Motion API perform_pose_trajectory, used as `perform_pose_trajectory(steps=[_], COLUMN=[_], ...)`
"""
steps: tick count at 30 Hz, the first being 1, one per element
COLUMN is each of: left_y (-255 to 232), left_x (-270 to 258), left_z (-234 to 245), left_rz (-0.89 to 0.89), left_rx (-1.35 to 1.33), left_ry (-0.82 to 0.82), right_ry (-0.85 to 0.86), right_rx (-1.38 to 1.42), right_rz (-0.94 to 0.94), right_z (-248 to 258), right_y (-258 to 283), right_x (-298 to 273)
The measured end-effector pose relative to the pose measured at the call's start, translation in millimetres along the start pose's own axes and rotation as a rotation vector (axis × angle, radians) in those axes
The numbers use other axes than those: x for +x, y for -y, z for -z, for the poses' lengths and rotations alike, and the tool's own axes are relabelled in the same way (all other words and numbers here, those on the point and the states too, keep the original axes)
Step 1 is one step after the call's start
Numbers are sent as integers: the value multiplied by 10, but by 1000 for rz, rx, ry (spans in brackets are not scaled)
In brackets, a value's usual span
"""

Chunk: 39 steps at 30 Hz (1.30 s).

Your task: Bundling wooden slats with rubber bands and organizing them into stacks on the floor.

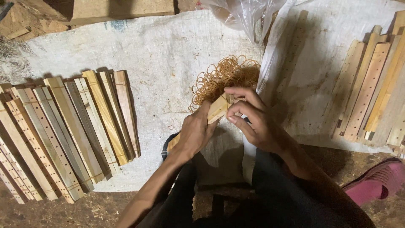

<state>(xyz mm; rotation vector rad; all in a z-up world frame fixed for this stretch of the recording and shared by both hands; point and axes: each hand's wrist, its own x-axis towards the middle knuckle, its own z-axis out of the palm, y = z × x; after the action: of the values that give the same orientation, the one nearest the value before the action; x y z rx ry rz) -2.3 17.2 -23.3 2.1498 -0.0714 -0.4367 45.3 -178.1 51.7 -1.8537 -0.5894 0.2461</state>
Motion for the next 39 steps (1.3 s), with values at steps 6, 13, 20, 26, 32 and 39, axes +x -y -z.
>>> perform_pose_trajectory(steps=[6, 13, 20, 26, 32, 39], left_y=[-45, -512, -746, -475, -451, -148], left_x=[-14, 8, 102, 54, 11, 5], left_z=[32, 368, 571, 130, -148, -215], left_rz=[42, 152, 118, 39, -124, -238], left_rx=[28, -397, -616, -697, -489, -65], left_ry=[-26, -121, -252, -355, -317, -192], right_ry=[-60, -67, 107, -169, -294, -182], right_rx=[-168, -179, 211, 1071, 740, 301], right_rz=[103, 205, 118, -55, -313, -245], right_z=[-214, -278, -89, -121, -132, 15], right_y=[63, -49, -35, -347, 76, 95], right_x=[-41, -84, -164, -320, -101, -42])
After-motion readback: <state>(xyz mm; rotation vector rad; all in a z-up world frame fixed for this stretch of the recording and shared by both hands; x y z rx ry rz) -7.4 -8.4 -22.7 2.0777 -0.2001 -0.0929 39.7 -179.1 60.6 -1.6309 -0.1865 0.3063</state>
